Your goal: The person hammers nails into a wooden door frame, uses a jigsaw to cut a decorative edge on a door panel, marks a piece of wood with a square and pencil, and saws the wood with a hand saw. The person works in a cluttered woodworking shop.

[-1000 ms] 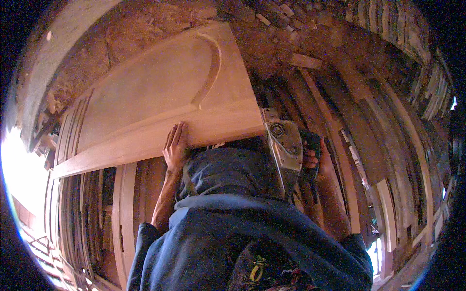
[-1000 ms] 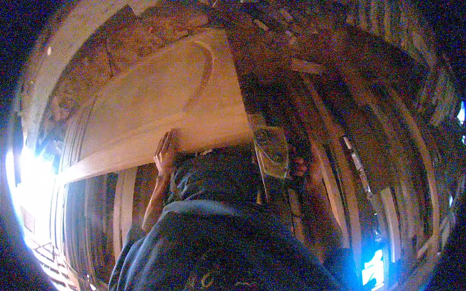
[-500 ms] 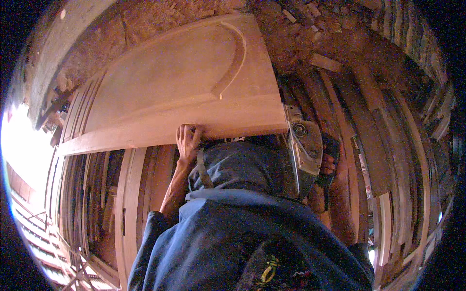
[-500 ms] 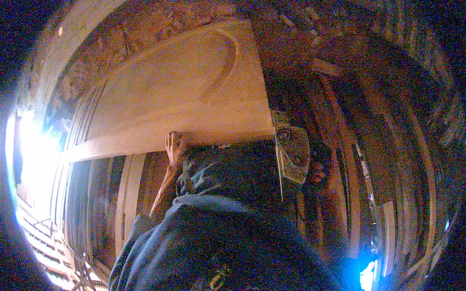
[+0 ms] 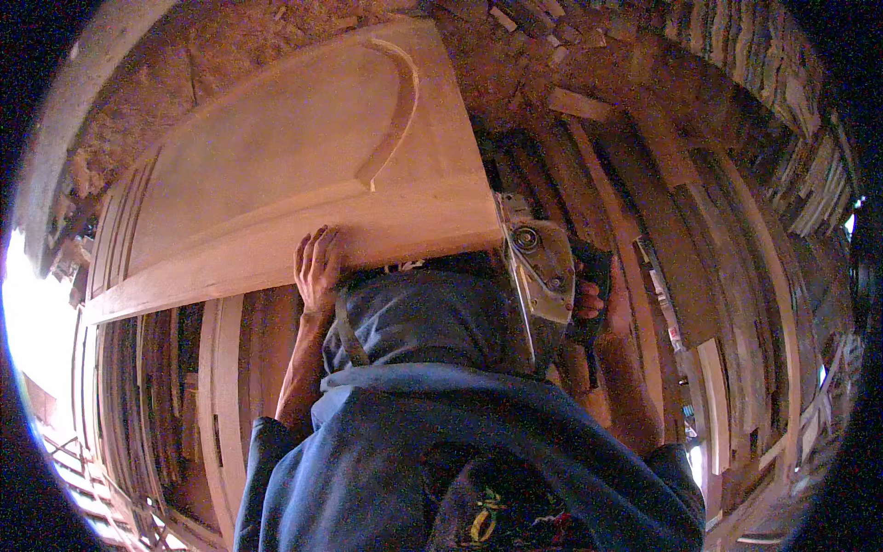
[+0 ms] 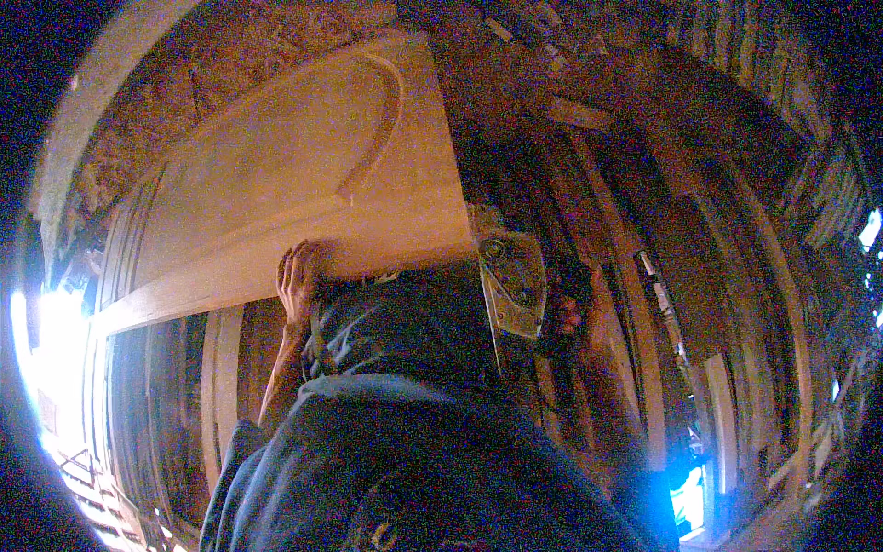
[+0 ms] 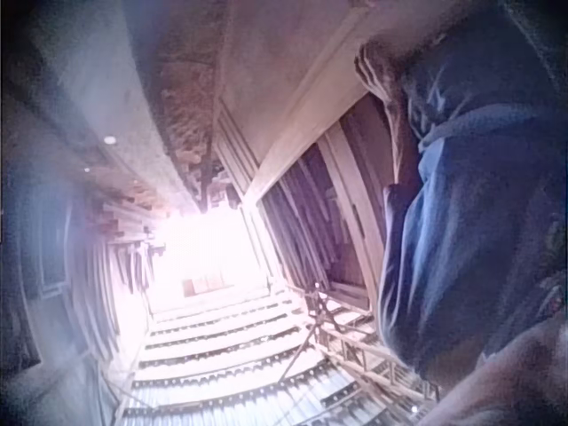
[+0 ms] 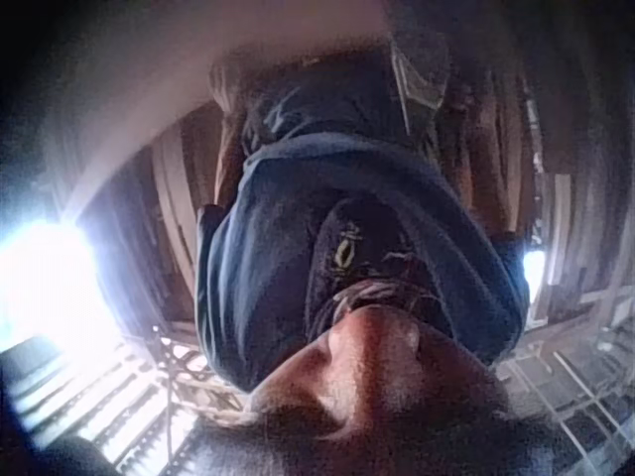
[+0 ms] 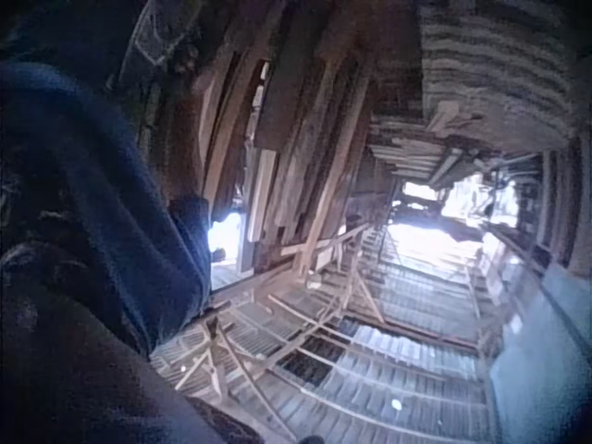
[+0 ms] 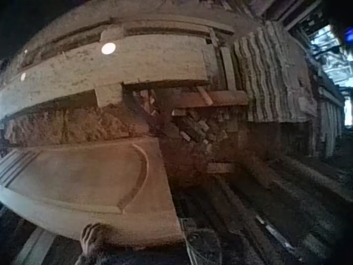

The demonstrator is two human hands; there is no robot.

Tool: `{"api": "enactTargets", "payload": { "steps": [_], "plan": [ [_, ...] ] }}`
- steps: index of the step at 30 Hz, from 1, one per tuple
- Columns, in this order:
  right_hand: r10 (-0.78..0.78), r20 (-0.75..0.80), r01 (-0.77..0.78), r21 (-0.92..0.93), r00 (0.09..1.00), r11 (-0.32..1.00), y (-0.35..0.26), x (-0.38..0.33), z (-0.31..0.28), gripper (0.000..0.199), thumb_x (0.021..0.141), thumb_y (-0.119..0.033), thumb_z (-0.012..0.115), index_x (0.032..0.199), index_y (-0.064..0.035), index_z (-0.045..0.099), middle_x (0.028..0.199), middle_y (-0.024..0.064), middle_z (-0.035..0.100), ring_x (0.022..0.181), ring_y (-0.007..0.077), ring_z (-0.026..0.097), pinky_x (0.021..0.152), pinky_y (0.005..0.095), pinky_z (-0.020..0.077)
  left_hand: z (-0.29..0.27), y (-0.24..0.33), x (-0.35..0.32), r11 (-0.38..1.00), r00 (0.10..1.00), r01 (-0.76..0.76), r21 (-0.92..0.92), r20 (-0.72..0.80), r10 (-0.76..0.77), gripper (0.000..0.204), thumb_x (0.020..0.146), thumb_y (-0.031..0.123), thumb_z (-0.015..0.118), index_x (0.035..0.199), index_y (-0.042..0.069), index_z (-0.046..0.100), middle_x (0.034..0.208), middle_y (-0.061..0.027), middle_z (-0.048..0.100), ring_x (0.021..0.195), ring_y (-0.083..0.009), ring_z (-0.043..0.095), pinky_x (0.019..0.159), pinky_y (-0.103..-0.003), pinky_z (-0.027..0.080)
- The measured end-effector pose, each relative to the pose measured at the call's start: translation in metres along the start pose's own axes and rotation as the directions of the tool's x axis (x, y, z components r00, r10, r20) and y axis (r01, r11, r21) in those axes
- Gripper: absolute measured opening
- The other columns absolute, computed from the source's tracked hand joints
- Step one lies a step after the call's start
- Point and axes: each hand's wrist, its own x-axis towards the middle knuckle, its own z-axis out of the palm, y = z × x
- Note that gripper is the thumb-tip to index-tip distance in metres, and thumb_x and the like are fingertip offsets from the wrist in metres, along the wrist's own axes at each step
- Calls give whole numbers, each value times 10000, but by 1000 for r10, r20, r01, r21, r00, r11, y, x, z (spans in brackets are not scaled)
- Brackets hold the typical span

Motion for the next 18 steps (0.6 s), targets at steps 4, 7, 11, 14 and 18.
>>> {"api": "enactTargets", "payload": {
  "steps": [4,7,11,14,18],
  "plan": [
    [-4,-10,5,11,1000,1000,2,3,4,636,1001,-651,423,1214,-68,559,726,23,561,507,102,486,468,259,435,-11,5,10,998,999,18,-57,32,-16,362,837,106,607,1185,108,708,1264,-67,679,1205,-283,636,1039,-441,508],
    [5,-1,-5,-12,1000,1000,1,7,4,629,1002,-648,428,1208,-68,559,720,19,558,496,100,482,458,256,435,-14,6,13,998,1000,11,-66,26,-9,368,832,96,614,1186,108,710,1255,-70,689,1196,-285,645,1030,-431,521],
    [3,0,-3,-19,1000,1000,1,11,4,613,1002,-637,442,1198,-70,563,706,11,554,475,96,479,435,247,438,-12,2,14,996,999,15,-90,37,-12,367,836,80,601,1185,104,712,1256,-77,691,1193,-291,648,1028,-434,523],
    [-60,-44,58,-46,997,997,2,14,7,609,1001,-638,446,1196,-73,565,704,12,554,473,92,483,430,241,443,-10,0,14,997,999,3,-79,36,0,373,839,64,590,1188,102,714,1264,-79,689,1202,-291,644,1027,-432,524],
    [-31,-33,31,14,999,999,2,19,14,602,999,-639,451,1194,-80,565,704,11,545,490,88,495,440,238,456,-11,-3,14,994,998,30,-103,57,-24,384,837,59,590,1199,101,712,1264,-84,689,1204,-297,643,1024,-434,526]
  ]
}}
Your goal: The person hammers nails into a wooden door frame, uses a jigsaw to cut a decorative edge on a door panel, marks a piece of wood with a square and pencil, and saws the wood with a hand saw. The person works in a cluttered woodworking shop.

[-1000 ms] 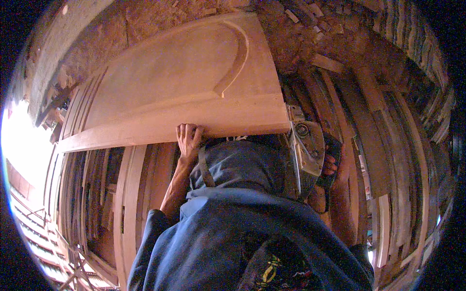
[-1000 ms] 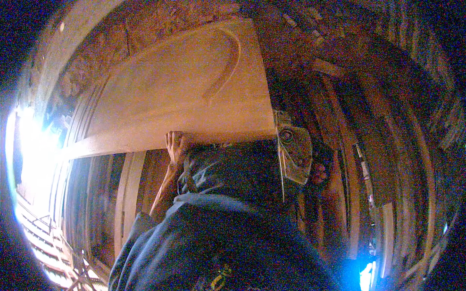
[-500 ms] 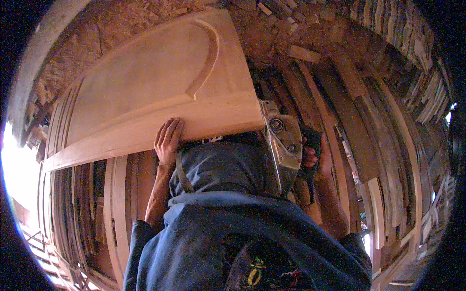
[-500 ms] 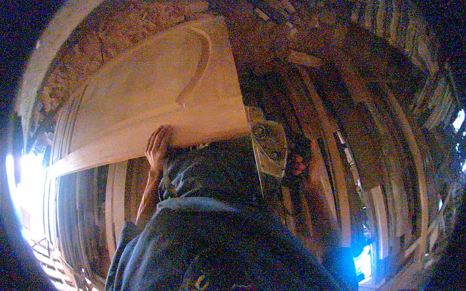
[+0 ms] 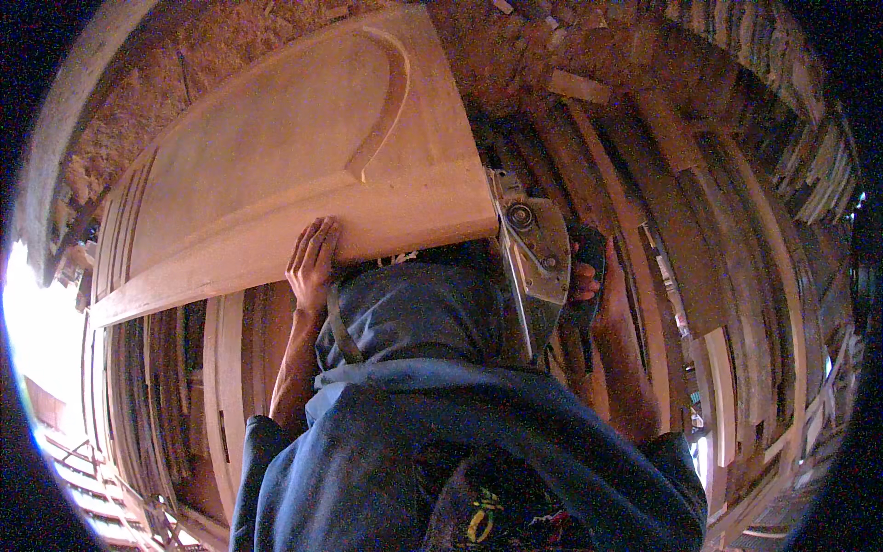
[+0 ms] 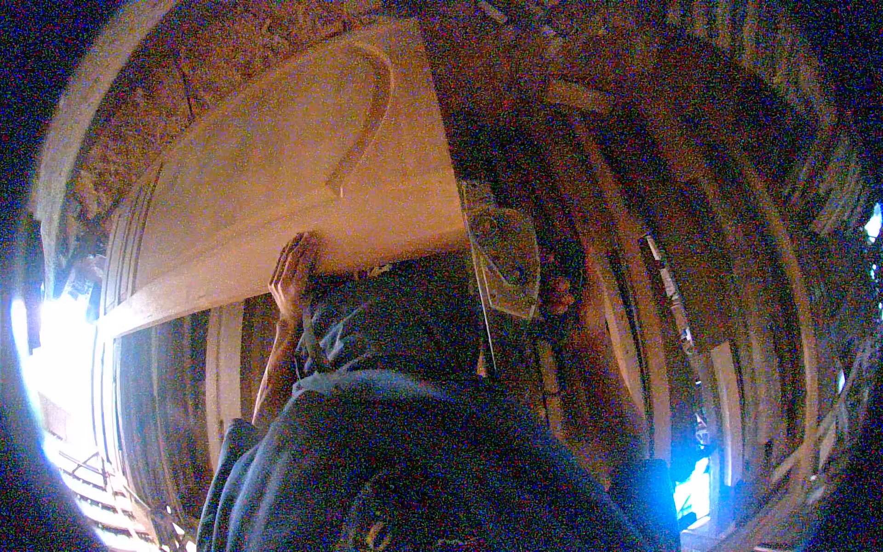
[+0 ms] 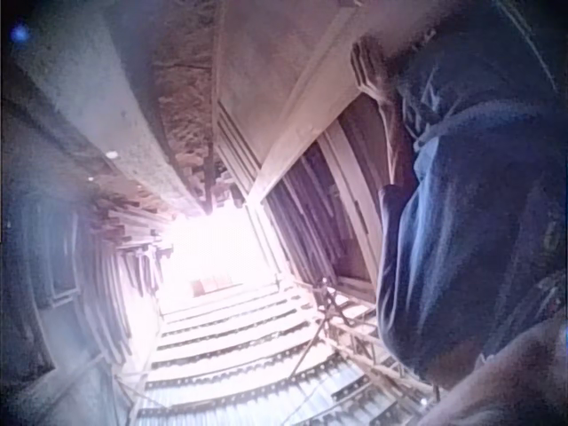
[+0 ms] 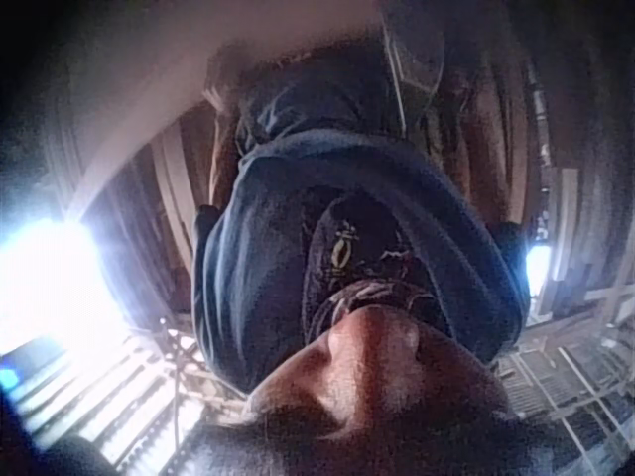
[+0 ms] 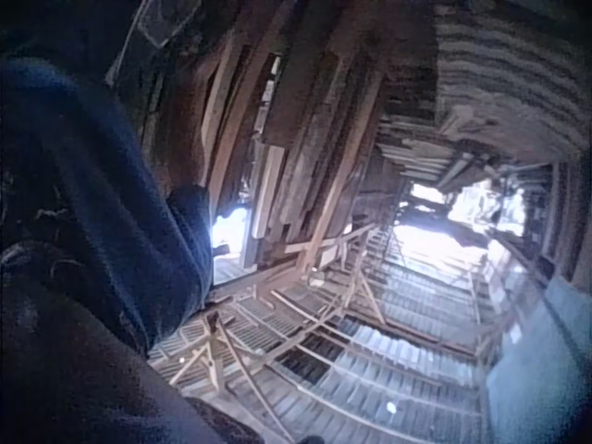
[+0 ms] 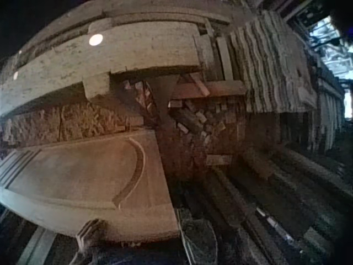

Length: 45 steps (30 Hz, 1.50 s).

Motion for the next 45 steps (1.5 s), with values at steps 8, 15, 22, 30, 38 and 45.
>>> {"api": "enactTargets", "payload": {
  "steps": [8,15,22,30,38,45],
  "plan": [
    [75,94,-84,94,993,992,1,6,12,593,986,-643,478,1201,-93,533,730,14,535,523,90,489,501,254,469,-5,1,7,999,999,-12,36,41,11,392,852,88,582,1226,92,698,1273,-87,682,1211,-293,640,1031,-432,519],
    [62,66,-63,12,996,998,-2,9,7,591,983,-652,478,1198,-104,531,725,-2,513,524,78,471,501,248,452,-6,2,7,1000,1000,2,-3,24,-1,399,865,148,574,1239,82,695,1266,-99,684,1211,-306,637,1038,-436,512],
    [-20,28,24,-143,999,989,-3,11,11,572,1008,-627,444,1197,-95,533,701,-24,499,492,58,441,451,206,418,-6,0,5,1000,999,5,10,45,-5,402,889,194,544,1245,82,693,1276,-102,679,1216,-314,634,1044,-440,509],
    [-48,-11,47,-107,999,993,-3,15,13,580,1018,-608,434,1174,-64,560,665,-11,537,458,54,465,420,203,426,-4,-2,3,1000,999,-7,23,44,6,397,869,151,565,1236,79,697,1267,-111,683,1212,-321,636,1033,-439,517],
    [-103,-8,100,-191,995,976,1,22,23,547,1024,-590,443,1144,-65,536,648,-16,534,437,46,450,382,184,406,-7,1,6,1000,1000,-1,11,25,1,358,857,107,601,1195,65,710,1250,-113,690,1188,-317,650,1016,-429,529],
    [-124,-29,114,-222,992,968,-1,25,25,561,1026,-586,443,1150,-50,553,660,-17,530,450,41,437,401,186,418,-10,6,10,999,999,24,26,38,-25,351,864,98,582,1188,65,713,1245,-103,694,1180,-312,654,1015,-427,529]
  ]
}}
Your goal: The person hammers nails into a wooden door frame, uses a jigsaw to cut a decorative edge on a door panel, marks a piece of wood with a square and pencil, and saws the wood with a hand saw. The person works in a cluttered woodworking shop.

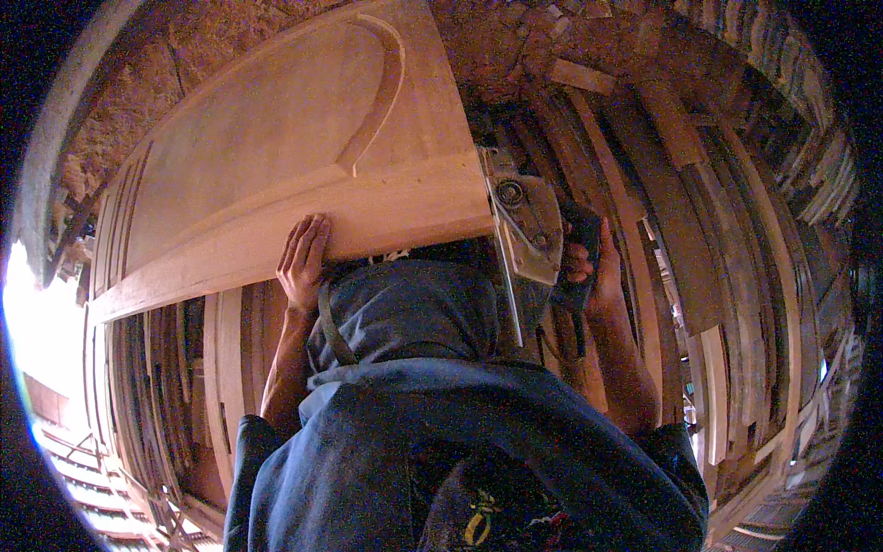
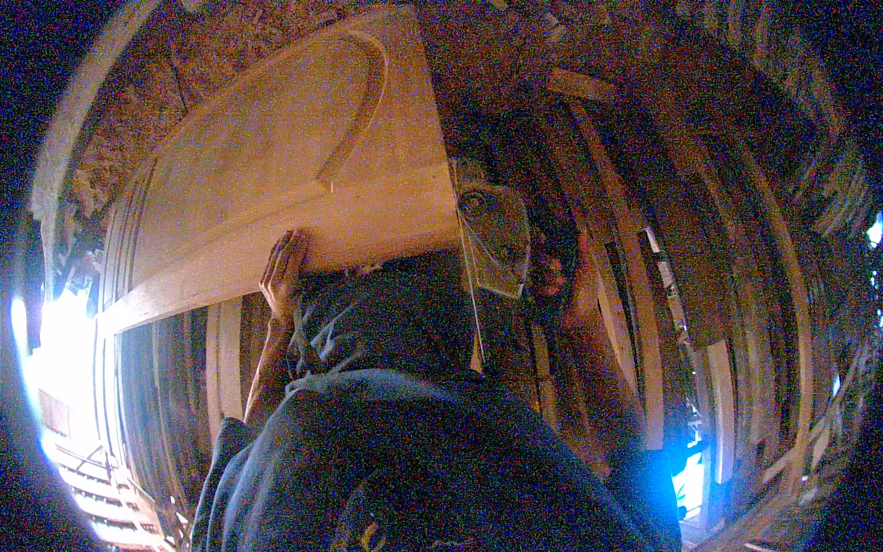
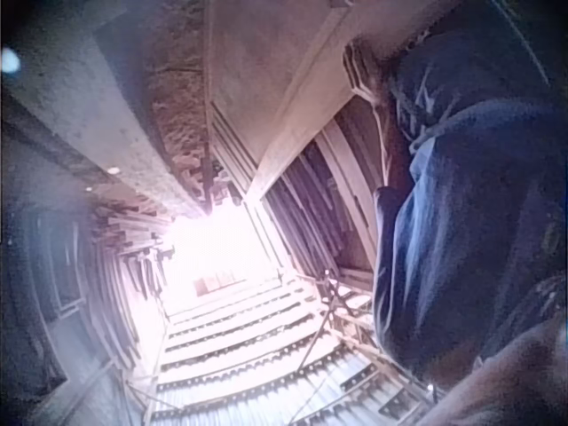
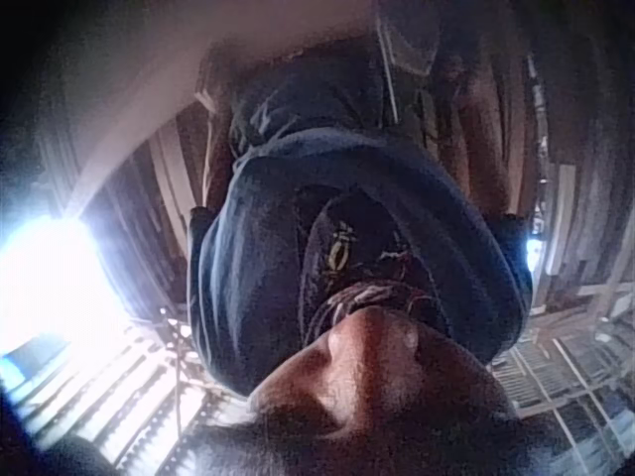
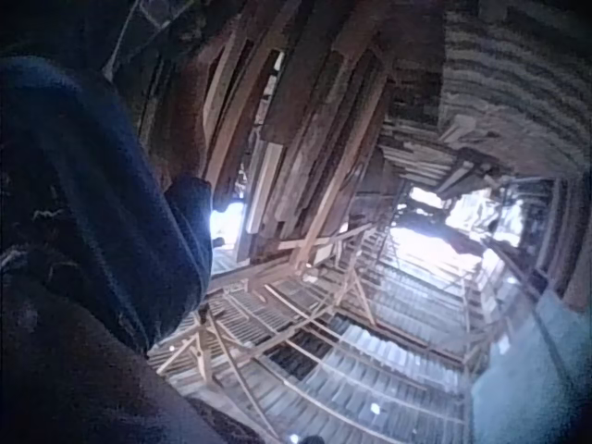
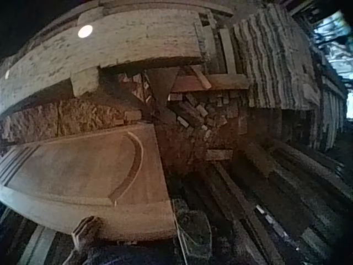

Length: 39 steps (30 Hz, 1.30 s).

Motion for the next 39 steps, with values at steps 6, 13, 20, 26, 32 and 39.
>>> {"api": "enactTargets", "payload": {
  "steps": [6,13,20,26,32,39],
  "plan": [
    [-75,-28,74,-47,997,996,-10,36,-4,593,1033,-577,427,1204,-26,567,677,-29,534,472,44,445,426,202,416,-4,0,-3,1000,1000,2,-3,26,-2,358,851,84,609,1194,82,713,1256,-96,690,1182,-309,653,1014,-428,531],
    [-52,-14,52,-18,999,998,-18,22,-32,621,1035,-594,398,1242,-33,570,663,-20,529,452,62,442,402,222,397,-1,-6,-4,999,999,-37,-1,23,37,386,847,52,640,1227,87,698,1281,-78,682,1202,-302,644,1021,-413,530],
    [174,75,-188,257,982,948,3,-59,-57,668,1011,-657,376,1247,-55,544,673,8,537,430,86,438,395,241,395,-1,-8,-5,997,997,-58,43,57,55,378,860,52,609,1224,91,702,1267,-83,689,1204,-300,645,1010,-401,540],
    [45,58,-56,197,997,979,18,-59,-38,648,1016,-648,376,1229,-60,543,714,10,545,447,80,437,415,242,412,-2,-4,1,998,998,-62,27,32,61,381,850,49,604,1215,89,705,1256,-84,693,1192,-297,651,995,-394,550],
    [51,-19,-48,123,999,991,10,-61,-25,605,1019,-633,400,1208,-80,555,697,-7,538,441,54,423,391,212,388,0,-3,-1,996,997,-76,41,13,76,385,834,51,614,1203,99,711,1254,-71,693,1186,-291,655,988,-388,554],
    [38,-97,-40,-14,995,999,5,-53,-14,576,1005,-655,415,1138,-126,600,638,-45,505,426,28,399,370,193,357,1,-4,0,994,996,-89,65,-14,90,382,825,15,641,1188,104,719,1242,-65,696,1180,-287,659,987,-386,558]
  ]
}}
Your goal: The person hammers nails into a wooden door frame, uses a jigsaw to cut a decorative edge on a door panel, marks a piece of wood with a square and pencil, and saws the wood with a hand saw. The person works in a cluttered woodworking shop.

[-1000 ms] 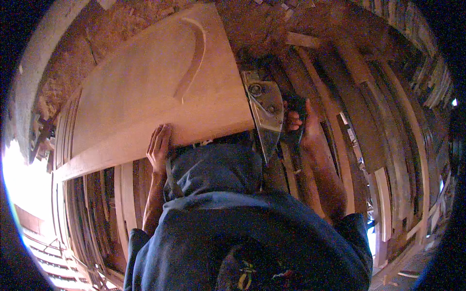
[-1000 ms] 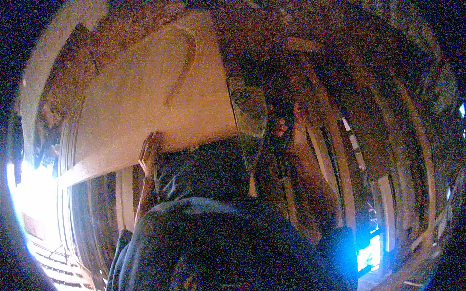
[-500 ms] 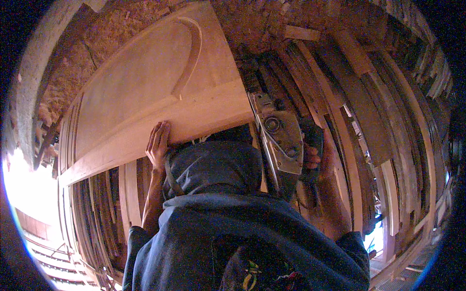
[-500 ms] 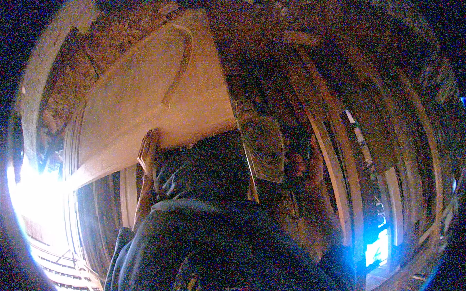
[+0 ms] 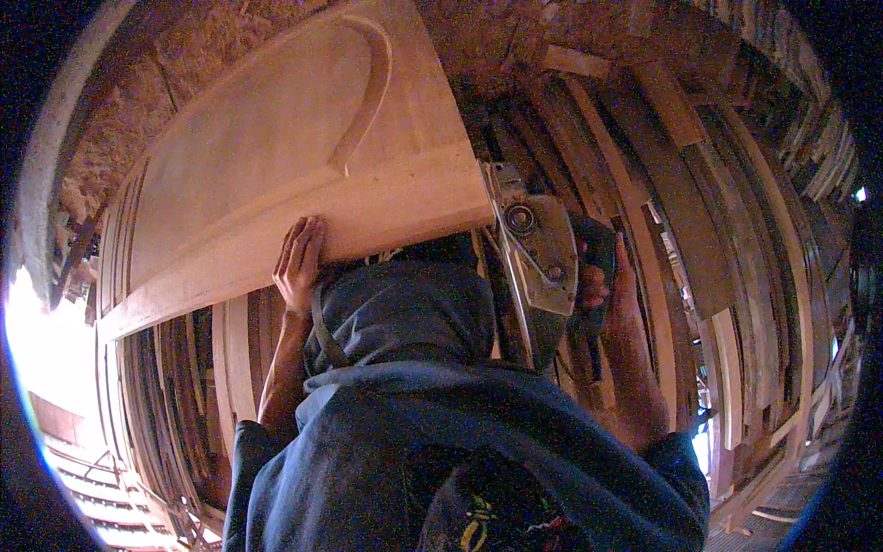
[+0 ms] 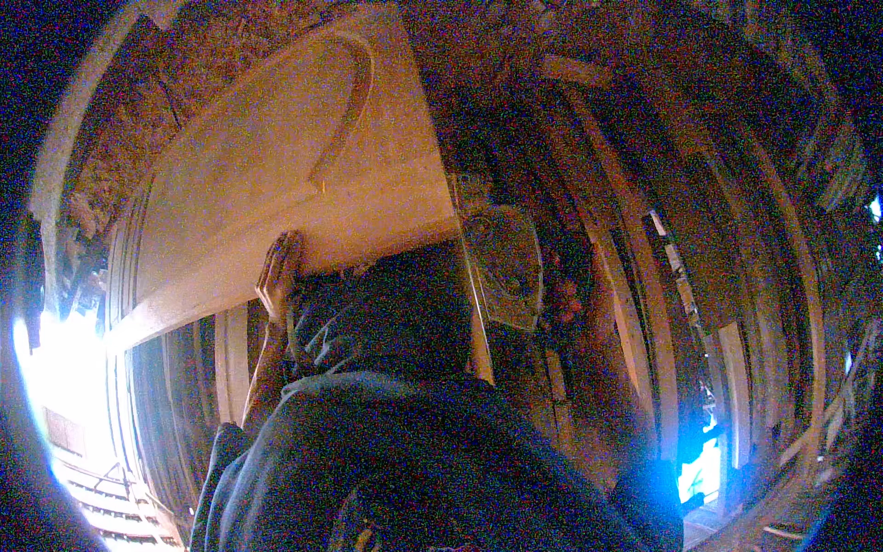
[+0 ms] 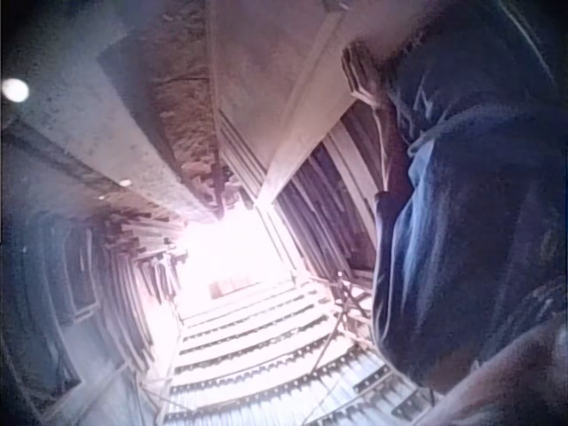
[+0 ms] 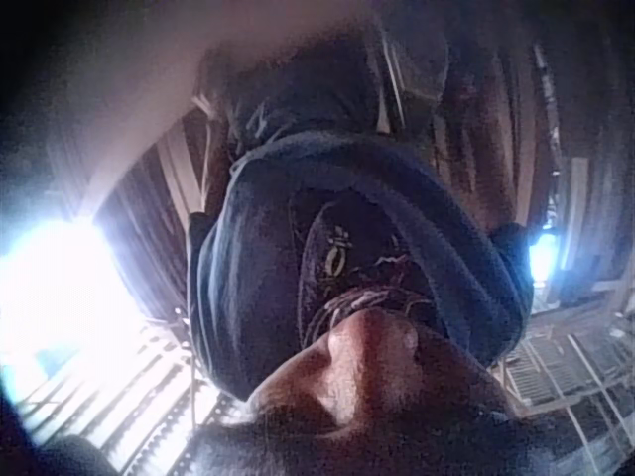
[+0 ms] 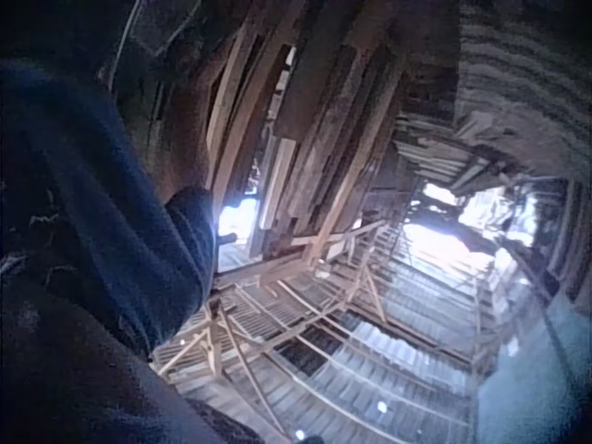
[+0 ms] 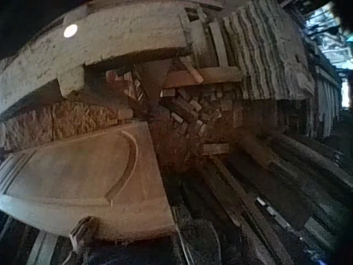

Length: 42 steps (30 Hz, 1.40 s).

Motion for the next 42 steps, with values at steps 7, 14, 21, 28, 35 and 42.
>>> {"api": "enactTargets", "payload": {
  "steps": [7,14,21,28,35,42],
  "plan": [
    [100,54,-109,210,993,972,-3,8,13,604,980,-682,441,1132,-123,609,655,-35,513,440,34,409,391,191,371,-4,2,2,999,1000,21,-29,15,-21,375,834,23,643,1192,105,718,1236,-67,698,1179,-284,660,992,-389,557],
    [105,67,-119,250,992,961,-7,14,13,606,991,-665,434,1172,-109,592,679,-19,517,462,58,418,422,208,379,-3,2,3,999,1000,2,-38,5,-2,374,842,44,635,1202,107,713,1239,-72,696,1178,-290,660,991,-392,557],
    [106,114,-128,209,988,969,-10,20,2,615,994,-668,416,1174,-106,589,690,-9,519,472,73,421,434,227,398,-7,5,4,999,999,26,-30,49,-25,357,856,49,617,1199,88,709,1238,-89,694,1179,-303,658,999,-400,549],
    [-3,52,0,53,999,999,-7,22,11,578,1009,-634,432,1160,-97,583,662,-17,520,444,42,405,409,198,389,-6,4,6,999,1000,6,-51,19,-5,351,854,49,617,1190,77,713,1224,-103,699,1166,-318,663,997,-410,550],
    [12,66,-23,181,998,983,-7,26,19,566,1017,-617,431,1169,-90,574,673,-16,514,447,38,401,395,197,379,-5,3,5,999,1000,7,-50,13,-6,349,848,47,621,1180,83,719,1223,-101,701,1169,-314,664,984,-405,558],
    [27,112,-45,160,993,986,-10,33,18,581,1013,-623,428,1184,-85,566,674,-15,509,449,44,404,402,198,395,-6,4,6,999,1000,14,-51,28,-13,345,848,40,618,1174,89,722,1216,-100,705,1167,-310,665,966,-397,566]
  ]
}}
